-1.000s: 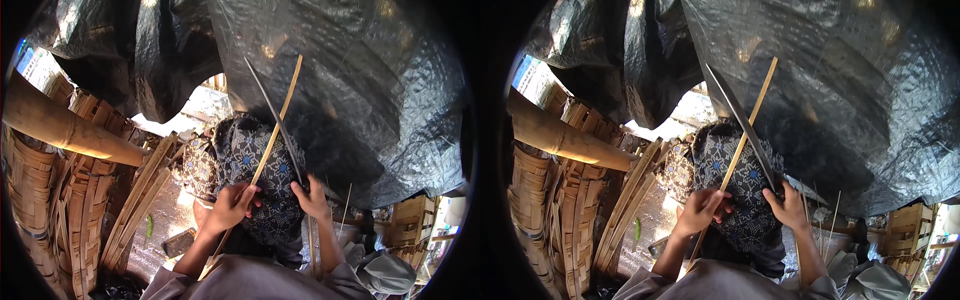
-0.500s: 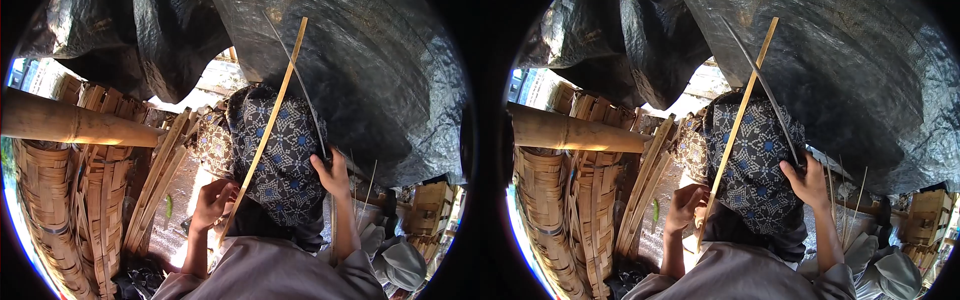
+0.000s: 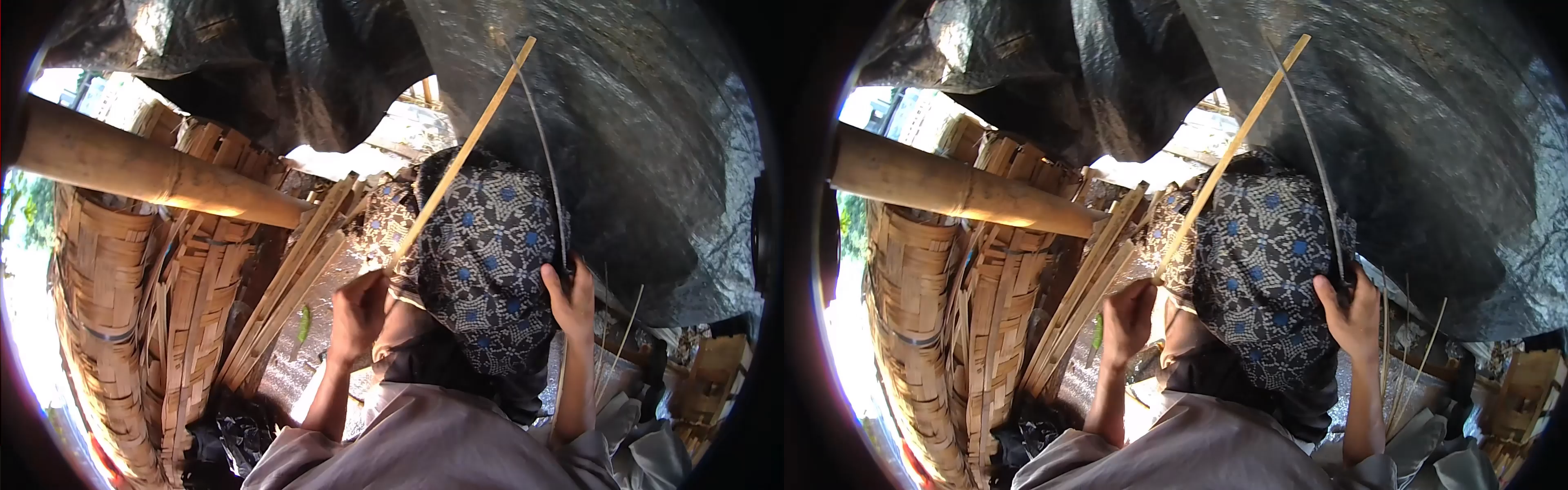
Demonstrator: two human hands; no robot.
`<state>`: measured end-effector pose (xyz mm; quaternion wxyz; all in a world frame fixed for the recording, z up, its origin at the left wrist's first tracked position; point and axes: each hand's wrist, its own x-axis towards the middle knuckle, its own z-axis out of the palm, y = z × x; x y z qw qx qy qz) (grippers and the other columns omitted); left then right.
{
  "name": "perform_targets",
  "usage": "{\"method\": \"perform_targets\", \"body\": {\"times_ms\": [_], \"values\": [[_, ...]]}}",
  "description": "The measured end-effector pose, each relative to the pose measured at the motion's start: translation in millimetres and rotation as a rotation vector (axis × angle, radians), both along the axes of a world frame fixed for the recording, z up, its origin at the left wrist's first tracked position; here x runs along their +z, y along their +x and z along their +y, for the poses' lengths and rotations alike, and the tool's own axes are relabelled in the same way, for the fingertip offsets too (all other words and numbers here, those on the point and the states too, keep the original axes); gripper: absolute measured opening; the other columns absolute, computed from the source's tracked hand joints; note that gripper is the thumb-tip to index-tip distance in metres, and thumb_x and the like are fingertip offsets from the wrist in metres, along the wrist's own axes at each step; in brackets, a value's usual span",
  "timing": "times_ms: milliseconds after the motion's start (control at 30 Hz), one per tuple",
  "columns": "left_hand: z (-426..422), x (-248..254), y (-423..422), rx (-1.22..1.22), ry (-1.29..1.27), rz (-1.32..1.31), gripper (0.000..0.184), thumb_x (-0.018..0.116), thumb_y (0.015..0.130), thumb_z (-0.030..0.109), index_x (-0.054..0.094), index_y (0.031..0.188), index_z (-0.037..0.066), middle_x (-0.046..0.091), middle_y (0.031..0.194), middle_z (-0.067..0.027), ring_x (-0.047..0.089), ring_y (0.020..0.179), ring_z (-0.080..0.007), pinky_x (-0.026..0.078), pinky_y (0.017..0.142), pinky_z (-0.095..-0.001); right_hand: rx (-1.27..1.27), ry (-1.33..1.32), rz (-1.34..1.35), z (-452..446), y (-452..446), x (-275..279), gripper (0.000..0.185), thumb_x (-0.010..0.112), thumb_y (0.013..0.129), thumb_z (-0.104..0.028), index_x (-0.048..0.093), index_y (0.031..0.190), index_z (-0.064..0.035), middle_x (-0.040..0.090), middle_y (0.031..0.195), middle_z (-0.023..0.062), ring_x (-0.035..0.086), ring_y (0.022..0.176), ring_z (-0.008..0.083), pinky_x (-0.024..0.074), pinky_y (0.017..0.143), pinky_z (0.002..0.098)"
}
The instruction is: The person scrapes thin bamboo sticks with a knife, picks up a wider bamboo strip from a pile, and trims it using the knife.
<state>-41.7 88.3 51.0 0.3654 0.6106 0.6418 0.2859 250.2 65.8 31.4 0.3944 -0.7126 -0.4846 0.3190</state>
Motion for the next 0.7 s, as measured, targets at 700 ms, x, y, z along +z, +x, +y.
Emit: {"method": "perform_targets", "body": {"times_ms": [700], "values": [[16.4,-70.3,-263.6,0.333,-0.331,0.981,0.02,0.063,0.078,0.02,0.062,0.083,0.001,0.062,0.084,-0.0215,0.06,0.083,-0.0377,0.047,0.068,-0.0445,-0.024,-0.025,-0.171,-5.8,2.5,-14.3,0.048,0.063,0.082,-0.035,0.054,0.104,0.007,0.06,0.09,0.0173,0.059,0.084,0.0253,0.044,0.076,0.0334]]}}
